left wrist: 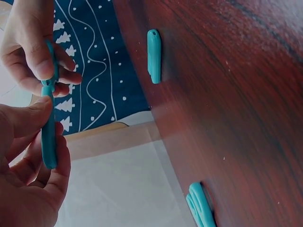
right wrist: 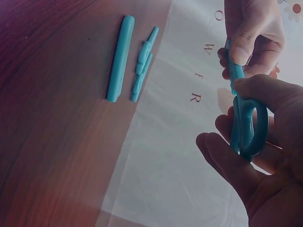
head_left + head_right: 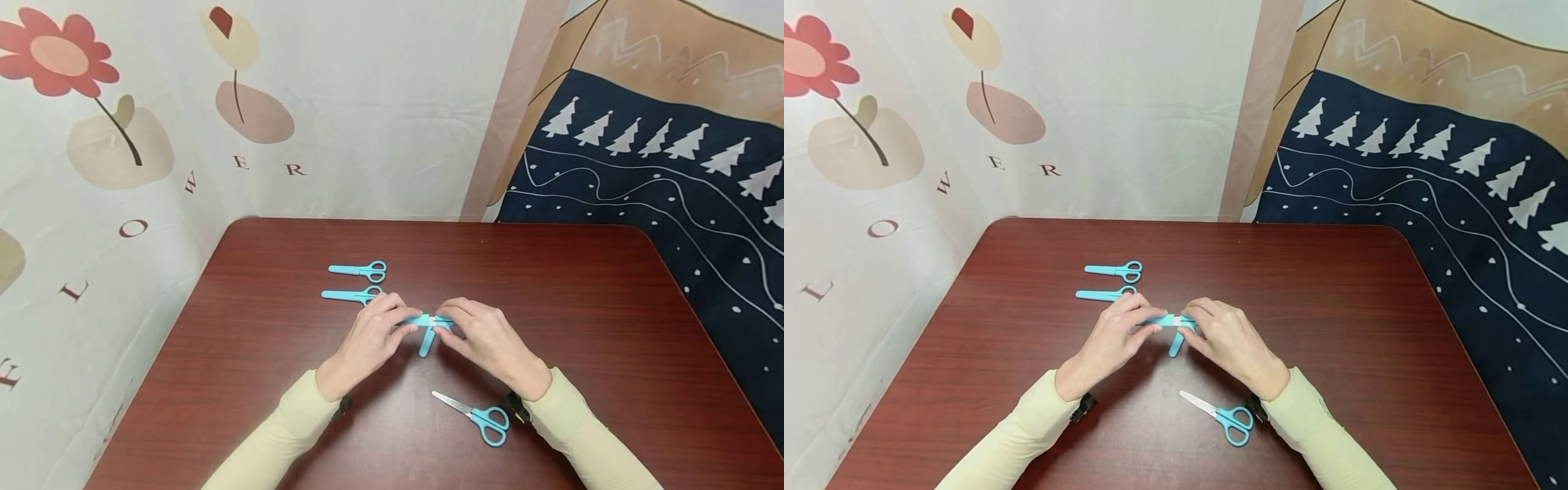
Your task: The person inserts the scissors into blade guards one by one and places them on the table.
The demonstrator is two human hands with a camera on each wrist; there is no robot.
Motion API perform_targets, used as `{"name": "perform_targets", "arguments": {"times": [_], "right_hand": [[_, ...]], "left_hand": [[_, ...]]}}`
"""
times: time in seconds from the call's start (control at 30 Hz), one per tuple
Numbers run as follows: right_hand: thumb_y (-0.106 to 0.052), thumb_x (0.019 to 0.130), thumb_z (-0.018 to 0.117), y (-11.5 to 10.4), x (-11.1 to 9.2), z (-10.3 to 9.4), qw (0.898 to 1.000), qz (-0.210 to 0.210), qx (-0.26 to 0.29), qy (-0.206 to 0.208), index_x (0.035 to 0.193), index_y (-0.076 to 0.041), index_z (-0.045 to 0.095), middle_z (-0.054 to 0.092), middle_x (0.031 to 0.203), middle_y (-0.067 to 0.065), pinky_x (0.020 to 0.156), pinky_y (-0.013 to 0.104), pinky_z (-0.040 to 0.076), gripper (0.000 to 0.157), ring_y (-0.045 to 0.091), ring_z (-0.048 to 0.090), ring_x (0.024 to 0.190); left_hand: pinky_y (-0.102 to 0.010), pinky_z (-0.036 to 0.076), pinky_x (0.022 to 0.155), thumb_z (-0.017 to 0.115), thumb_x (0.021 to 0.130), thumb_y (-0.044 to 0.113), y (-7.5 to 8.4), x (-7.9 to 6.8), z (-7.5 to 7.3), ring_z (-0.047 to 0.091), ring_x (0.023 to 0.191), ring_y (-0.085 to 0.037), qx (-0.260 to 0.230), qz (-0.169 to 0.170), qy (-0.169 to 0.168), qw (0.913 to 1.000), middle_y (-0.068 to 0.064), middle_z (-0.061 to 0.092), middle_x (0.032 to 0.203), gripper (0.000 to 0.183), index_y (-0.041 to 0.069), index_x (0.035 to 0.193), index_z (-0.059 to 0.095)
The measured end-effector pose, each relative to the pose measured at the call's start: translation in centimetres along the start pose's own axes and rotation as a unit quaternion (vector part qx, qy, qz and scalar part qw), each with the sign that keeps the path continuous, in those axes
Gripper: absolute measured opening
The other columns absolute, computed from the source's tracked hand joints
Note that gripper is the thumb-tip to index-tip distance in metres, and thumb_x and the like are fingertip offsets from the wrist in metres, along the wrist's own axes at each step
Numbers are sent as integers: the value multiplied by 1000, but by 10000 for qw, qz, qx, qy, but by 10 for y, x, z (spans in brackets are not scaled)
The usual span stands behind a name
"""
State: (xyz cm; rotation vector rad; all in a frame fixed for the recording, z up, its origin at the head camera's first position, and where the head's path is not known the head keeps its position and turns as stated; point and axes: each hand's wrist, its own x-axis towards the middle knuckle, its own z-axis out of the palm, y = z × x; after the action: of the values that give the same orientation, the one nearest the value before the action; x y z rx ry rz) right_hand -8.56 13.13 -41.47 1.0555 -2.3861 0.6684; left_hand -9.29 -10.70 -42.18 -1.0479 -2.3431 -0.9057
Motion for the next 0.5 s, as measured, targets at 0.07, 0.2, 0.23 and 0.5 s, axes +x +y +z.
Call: {"name": "perform_targets", "arguments": {"times": [0.07,0.2,0.23,0.5], "right_hand": [[-12,82,88,0,0,0,10000,-15,0,5,104,-4,73,71,102,6,72,30,60,28,16,69,86],[-12,82,88,1,0,0,10000,-22,12,-13,105,-4,73,71,102,6,73,30,60,28,16,70,87],[-12,82,88,1,0,0,10000,-19,15,-18,105,-4,73,71,102,6,73,30,60,28,16,70,87],[-12,82,88,1,-1,1,10000,12,24,-70,106,-4,73,71,102,5,74,30,61,29,15,69,86]], "left_hand": [[-28,45,69,87,81,5,0,0,0,52,79,-16,-5,26,26,10000,1,62,87,23,7,103,79],[-28,45,69,87,81,4,0,0,1,53,79,-17,-15,68,66,10000,-1,62,87,23,6,102,79],[-28,45,69,87,81,4,-1,0,2,53,79,-17,-10,70,64,10000,-1,62,87,23,6,102,79],[-27,46,68,87,81,5,0,0,1,53,79,-17,17,133,16,9999,0,62,87,23,6,102,79]]}}
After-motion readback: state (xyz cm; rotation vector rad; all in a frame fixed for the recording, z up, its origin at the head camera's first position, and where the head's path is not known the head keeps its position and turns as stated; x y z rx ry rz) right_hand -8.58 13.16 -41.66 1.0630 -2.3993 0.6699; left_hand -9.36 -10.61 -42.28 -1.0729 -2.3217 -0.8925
